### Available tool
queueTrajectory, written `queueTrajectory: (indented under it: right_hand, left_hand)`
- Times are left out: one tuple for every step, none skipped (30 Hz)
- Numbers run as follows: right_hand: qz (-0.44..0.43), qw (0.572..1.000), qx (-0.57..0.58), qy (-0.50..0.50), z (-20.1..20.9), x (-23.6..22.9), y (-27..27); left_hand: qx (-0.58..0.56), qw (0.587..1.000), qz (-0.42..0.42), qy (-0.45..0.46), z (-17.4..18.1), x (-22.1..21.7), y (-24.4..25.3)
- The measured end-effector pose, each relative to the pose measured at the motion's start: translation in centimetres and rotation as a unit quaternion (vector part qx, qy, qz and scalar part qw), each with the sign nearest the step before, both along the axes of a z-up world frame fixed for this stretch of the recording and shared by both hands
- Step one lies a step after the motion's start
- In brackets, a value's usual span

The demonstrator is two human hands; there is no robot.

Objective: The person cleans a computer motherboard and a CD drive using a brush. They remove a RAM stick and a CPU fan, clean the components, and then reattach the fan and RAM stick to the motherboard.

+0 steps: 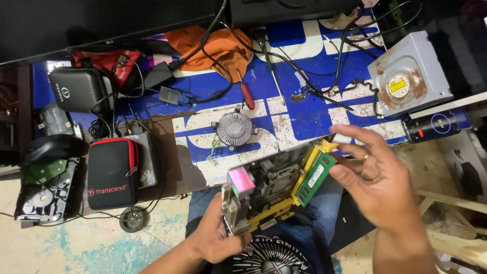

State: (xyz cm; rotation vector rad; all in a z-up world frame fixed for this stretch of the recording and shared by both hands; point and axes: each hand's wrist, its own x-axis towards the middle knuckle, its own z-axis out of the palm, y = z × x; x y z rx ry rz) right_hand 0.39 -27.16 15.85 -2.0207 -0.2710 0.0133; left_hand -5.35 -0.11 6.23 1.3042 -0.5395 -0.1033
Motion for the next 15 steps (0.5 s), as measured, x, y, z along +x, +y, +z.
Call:
queueTrajectory:
  right_hand:
    - [-0.021, 0.999, 0.018, -0.043, -0.2, -0.3, 0.5]
    - [-0.02, 0.999, 0.019, -0.044, -0.6, -0.3, 0.7]
    - [-0.037, 0.987, -0.062, -0.146, -1.0, -0.4, 0.8]
    - [-0.054, 0.957, -0.142, -0.245, -1.4, -0.5, 1.0]
    - [-0.055, 0.957, -0.142, -0.247, -1.2, -0.5, 1.7]
    - [-0.071, 0.95, -0.159, -0.259, -1.0, -0.6, 2.4]
    - [-0.087, 0.942, -0.175, -0.272, -0.8, -0.6, 3.1]
    - [-0.089, 0.942, -0.175, -0.271, -1.1, -0.9, 3.2]
    - [-0.098, 0.952, -0.16, -0.242, -1.4, -1.1, 3.4]
    - [-0.104, 0.961, -0.144, -0.213, -1.7, -1.2, 3.6]
    - [-0.103, 0.961, -0.142, -0.213, -1.9, -1.3, 3.5]
    - [-0.099, 0.976, -0.109, -0.16, -2.0, -1.4, 3.5]
    - [-0.094, 0.987, -0.076, -0.106, -2.2, -1.5, 3.5]
    - [-0.092, 0.987, -0.074, -0.105, -2.5, -1.6, 3.6]
    - [-0.061, 0.998, -0.018, -0.026, -2.6, -1.6, 3.6]
  left_hand:
    - [0.02, 0.999, 0.023, -0.01, -0.4, -0.1, 0.0]
    - [0.02, 0.999, 0.024, -0.012, -0.3, 0.0, -0.3]
    - [0.003, 1.0, 0.019, -0.002, -0.2, 0.1, -0.6]
    - [-0.015, 1.0, 0.013, 0.008, -0.2, 0.2, -0.8]
    - [-0.015, 1.0, 0.012, 0.006, -0.1, 0.2, -1.0]
    - [-0.025, 0.999, 0.019, 0.019, -0.1, 0.1, -1.2]
    - [-0.036, 0.999, 0.026, 0.032, -0.1, 0.0, -1.3]
    - [-0.035, 0.999, 0.025, 0.033, -0.1, 0.0, -1.5]
    - [-0.052, 0.996, 0.041, 0.054, 0.0, -0.1, -1.7]
    - [-0.069, 0.993, 0.06, 0.076, 0.1, -0.1, -1.8]
    - [-0.067, 0.993, 0.061, 0.076, -0.9, -0.3, -1.8]
    - [-0.147, 0.976, 0.079, 0.139, -1.9, -0.7, -1.8]
    - [-0.226, 0.949, 0.097, 0.199, -2.9, -1.1, -1.8]
    - [-0.224, 0.949, 0.1, 0.199, -3.7, -1.2, -1.3]
    - [-0.24, 0.929, 0.114, 0.258, -4.4, -1.4, -0.8]
